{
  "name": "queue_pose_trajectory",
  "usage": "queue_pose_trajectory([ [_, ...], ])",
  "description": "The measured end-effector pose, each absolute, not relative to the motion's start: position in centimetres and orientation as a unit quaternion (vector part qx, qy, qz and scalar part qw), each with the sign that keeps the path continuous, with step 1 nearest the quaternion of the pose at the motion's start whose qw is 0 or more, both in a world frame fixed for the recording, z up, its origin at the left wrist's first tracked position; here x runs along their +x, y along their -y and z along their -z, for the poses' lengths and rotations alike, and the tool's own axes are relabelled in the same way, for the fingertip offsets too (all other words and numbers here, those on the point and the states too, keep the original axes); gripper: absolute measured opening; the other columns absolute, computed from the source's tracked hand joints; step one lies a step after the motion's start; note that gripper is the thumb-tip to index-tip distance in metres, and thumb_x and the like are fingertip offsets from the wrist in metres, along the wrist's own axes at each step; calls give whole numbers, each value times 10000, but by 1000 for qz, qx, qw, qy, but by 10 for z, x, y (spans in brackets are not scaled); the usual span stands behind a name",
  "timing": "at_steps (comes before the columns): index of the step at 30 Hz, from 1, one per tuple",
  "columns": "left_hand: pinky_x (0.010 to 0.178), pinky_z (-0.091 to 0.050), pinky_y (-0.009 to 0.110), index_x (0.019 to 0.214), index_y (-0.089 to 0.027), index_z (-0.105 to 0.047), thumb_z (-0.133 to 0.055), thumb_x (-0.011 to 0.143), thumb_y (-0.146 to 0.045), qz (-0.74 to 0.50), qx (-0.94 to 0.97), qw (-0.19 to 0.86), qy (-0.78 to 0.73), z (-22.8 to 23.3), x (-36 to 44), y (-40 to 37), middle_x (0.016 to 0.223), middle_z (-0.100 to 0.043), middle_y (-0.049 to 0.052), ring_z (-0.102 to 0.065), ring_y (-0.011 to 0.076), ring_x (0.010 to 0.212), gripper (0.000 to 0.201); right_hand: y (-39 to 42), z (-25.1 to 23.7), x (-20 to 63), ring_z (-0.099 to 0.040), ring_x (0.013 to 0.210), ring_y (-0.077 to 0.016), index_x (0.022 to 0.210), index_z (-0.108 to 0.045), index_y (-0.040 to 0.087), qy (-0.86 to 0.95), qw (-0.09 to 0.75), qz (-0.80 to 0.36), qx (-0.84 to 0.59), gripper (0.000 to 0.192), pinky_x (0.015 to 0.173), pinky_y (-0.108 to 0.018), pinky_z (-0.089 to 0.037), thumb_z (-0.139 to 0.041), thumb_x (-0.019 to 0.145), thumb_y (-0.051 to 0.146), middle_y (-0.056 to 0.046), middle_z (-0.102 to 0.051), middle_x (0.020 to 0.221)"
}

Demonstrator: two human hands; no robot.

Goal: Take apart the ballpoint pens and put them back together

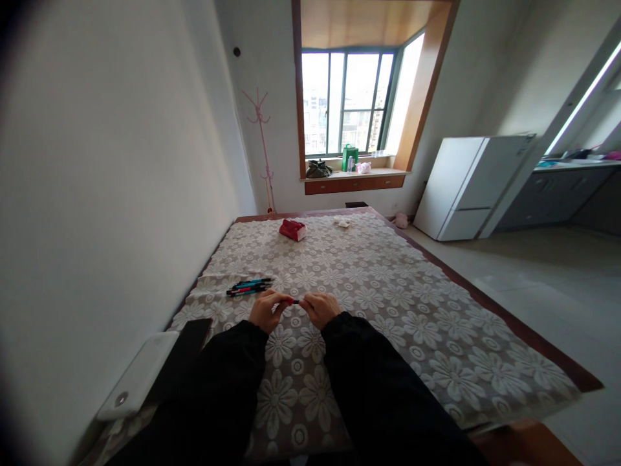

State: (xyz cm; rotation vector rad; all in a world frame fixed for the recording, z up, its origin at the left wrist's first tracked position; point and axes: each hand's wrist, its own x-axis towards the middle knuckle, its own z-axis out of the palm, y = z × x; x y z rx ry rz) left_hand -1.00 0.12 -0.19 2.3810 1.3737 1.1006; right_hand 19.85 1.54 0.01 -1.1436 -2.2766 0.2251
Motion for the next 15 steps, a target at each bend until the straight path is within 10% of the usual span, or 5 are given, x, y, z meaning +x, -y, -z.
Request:
queue_pose_trajectory([
  [5, 809, -453, 314, 1015, -215, -665, -572, 862, -381, -468, 703, 67, -531, 0, -17, -7, 942, -703, 50, -603, 196, 863, 244, -21, 4, 200, -555, 699, -179, 788, -598, 215, 828, 343, -97, -433, 294, 639, -275, -370, -391, 955, 341, -52, -628, 763],
  [15, 510, -322, 243, 469, -193, -521, -348, 928, -512, -423, 646, 199, -604, 14, -24, -14, 446, -501, -8, -501, 127, 474, 586, -24, 5, 200, -578, 874, -222, 963, -640, 236, 808, 423, -136, -386, 181, 771, -326, -446, -468, 934, 283, -73, -640, 878],
])
